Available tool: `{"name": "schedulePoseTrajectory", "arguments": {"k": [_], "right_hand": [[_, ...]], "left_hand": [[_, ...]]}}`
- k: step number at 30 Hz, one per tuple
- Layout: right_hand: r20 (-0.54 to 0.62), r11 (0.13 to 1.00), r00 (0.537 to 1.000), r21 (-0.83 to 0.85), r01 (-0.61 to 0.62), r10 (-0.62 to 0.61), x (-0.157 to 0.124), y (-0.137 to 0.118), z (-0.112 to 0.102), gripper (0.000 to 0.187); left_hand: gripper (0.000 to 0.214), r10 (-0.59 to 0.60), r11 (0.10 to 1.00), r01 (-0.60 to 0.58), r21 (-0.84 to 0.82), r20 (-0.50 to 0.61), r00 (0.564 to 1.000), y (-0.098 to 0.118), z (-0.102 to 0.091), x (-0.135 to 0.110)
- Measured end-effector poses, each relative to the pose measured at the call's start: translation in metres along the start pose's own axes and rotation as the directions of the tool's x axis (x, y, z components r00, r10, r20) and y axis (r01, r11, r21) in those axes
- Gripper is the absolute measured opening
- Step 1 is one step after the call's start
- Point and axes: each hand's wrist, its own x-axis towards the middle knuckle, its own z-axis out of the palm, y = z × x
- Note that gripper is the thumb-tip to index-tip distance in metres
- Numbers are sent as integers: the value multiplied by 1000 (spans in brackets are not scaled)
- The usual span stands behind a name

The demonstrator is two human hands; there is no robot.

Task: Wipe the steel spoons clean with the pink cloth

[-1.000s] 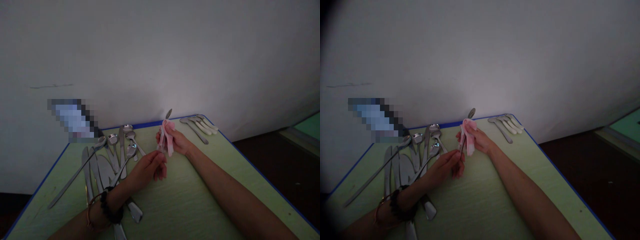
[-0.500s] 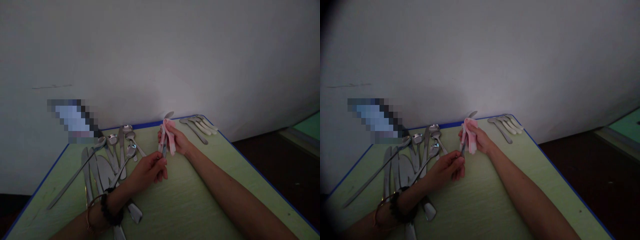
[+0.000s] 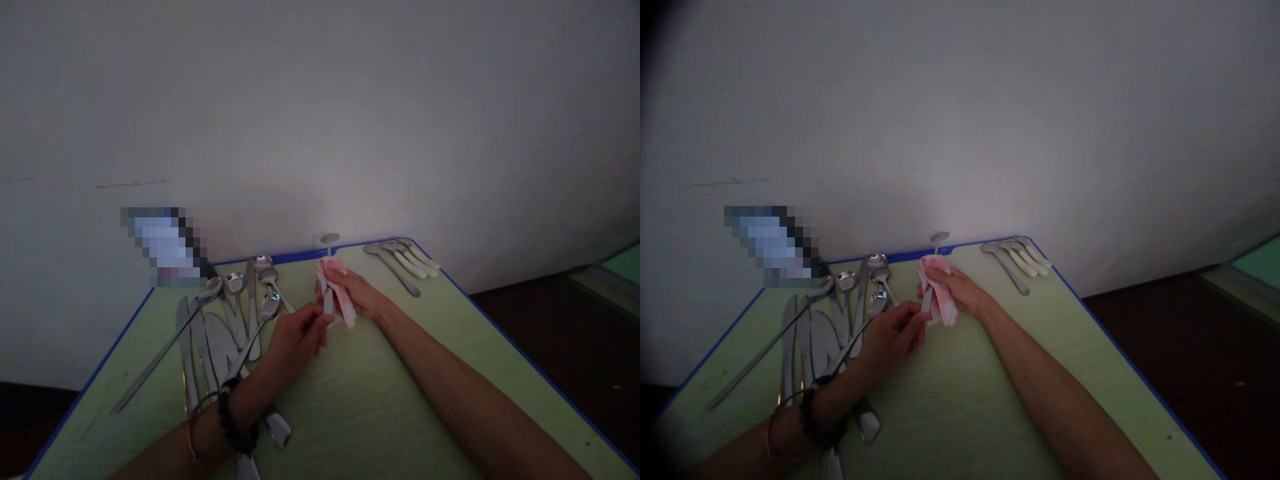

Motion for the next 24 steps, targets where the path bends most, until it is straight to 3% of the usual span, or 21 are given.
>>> {"name": "schedulePoseTrajectory", "arguments": {"k": [6, 14, 20, 24], "right_hand": [[19, 1000, 1000, 14, -2, 2, -2, 0, 3, 31], [152, 998, 986, -26, -65, 68, -8, 3, 6, 24], [103, 993, 988, -23, -112, 114, -4, 6, 4, 32], [172, 989, 979, -118, -91, 111, -2, 5, -2, 40]], "left_hand": [[30, -22, 999, 25, 25, -108, 994, 2, -1, 0], [32, -39, 998, 45, 33, -170, 985, 0, -1, 0], [36, -26, 999, 31, 19, -195, 980, -2, -3, 4], [40, -3, 1000, 3, 1, -199, 980, 1, -3, 1]]}}
